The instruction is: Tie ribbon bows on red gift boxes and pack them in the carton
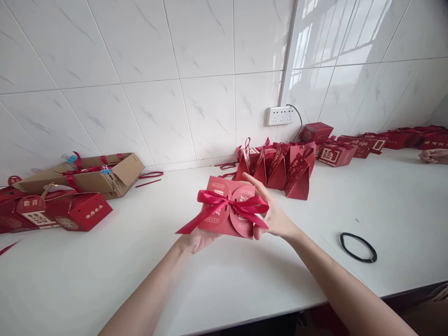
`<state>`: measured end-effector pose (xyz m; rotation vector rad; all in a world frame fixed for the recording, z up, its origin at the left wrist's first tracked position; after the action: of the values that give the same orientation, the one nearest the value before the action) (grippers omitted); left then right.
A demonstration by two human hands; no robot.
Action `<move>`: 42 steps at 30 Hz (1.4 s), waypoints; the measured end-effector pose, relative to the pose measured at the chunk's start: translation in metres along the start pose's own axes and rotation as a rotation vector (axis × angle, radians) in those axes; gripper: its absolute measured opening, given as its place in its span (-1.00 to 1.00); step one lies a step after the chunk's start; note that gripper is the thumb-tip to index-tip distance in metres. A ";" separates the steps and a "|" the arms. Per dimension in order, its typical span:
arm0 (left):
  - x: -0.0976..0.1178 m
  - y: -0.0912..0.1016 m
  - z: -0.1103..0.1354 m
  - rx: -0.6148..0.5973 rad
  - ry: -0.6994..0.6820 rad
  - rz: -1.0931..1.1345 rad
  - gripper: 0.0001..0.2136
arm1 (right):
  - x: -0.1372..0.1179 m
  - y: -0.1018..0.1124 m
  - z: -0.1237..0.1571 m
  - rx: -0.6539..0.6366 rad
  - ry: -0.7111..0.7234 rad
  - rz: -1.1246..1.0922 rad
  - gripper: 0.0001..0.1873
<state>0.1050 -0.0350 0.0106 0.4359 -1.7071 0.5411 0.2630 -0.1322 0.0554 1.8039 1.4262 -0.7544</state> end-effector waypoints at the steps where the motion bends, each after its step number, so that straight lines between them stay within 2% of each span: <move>1: 0.000 -0.001 0.000 -0.021 -0.002 0.054 -0.54 | 0.001 0.000 0.000 -0.007 0.054 0.009 0.23; 3: 0.000 -0.004 0.000 -0.067 0.014 0.197 -0.49 | 0.004 -0.001 0.000 -0.015 0.132 0.046 0.33; 5: 0.002 -0.005 -0.002 -0.030 0.041 0.208 -0.50 | 0.008 -0.002 0.001 -0.026 0.158 0.129 0.36; 8: 0.009 -0.001 -0.006 0.066 0.069 0.120 -0.41 | 0.011 -0.002 0.002 0.013 0.159 0.282 0.25; 10: 0.019 0.008 -0.009 0.192 0.006 0.085 -0.32 | 0.012 0.001 0.001 0.092 0.212 0.378 0.18; 11: 0.024 0.013 -0.010 0.279 -0.044 0.077 -0.34 | 0.012 0.002 0.001 0.122 0.251 0.436 0.17; 13: 0.035 0.021 -0.008 0.442 -0.150 0.035 -0.54 | 0.015 0.003 0.001 0.143 0.310 0.564 0.13; 15: 0.045 0.020 -0.003 0.503 -0.247 -0.098 -0.73 | 0.020 0.003 0.000 0.129 0.323 0.663 0.09; 19: 0.053 -0.008 0.013 0.471 -0.354 -0.468 -0.75 | 0.024 0.002 0.001 0.097 0.340 0.700 0.07; 22: 0.055 -0.030 0.027 0.521 -0.602 -0.749 -0.96 | 0.021 0.001 0.002 0.084 0.390 0.705 0.04; 25: 0.049 -0.044 0.036 0.358 -0.838 -1.009 -0.88 | 0.020 0.000 0.003 0.071 0.419 0.687 0.06; 27: 0.044 -0.047 0.039 0.280 -0.878 -1.077 -0.85 | 0.021 0.000 0.003 0.063 0.429 0.665 0.09; 28: 0.042 -0.046 0.040 0.299 -0.881 -1.053 -0.85 | 0.021 0.000 0.003 0.062 0.433 0.657 0.10; 29: 0.042 -0.043 0.040 0.361 -0.874 -0.988 -0.87 | 0.022 -0.001 0.003 0.061 0.434 0.651 0.11; 31: 0.042 -0.033 0.039 0.574 -0.795 -0.771 -0.93 | 0.024 -0.002 0.003 0.047 0.418 0.633 0.12; 33: 0.038 -0.020 0.035 0.778 -0.593 -0.500 -0.94 | 0.026 -0.004 0.002 0.013 0.398 0.591 0.16; 34: 0.035 -0.014 0.031 0.827 -0.467 -0.364 -0.89 | 0.026 -0.005 0.002 -0.007 0.392 0.570 0.18; 37: 0.022 0.001 0.019 0.843 -0.179 -0.045 -0.79 | 0.026 -0.010 0.005 -0.021 0.412 0.568 0.20; 40: 0.012 0.011 0.014 0.857 -0.085 0.055 -0.78 | 0.015 -0.008 0.014 0.052 0.429 0.639 0.19; 42: 0.006 0.010 0.015 0.819 -0.046 0.004 -0.79 | -0.001 0.004 0.020 0.122 0.359 0.679 0.19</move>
<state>0.0860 -0.0349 0.0132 1.0262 -1.4682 1.2417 0.2662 -0.1497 0.0448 2.4063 0.8655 -0.1705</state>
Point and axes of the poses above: each hand's wrist, its own z-axis away from the middle knuckle, its own y-axis out of the back of the hand, x = y × z, the point moved 3 cm from there along -z, towards the middle knuckle
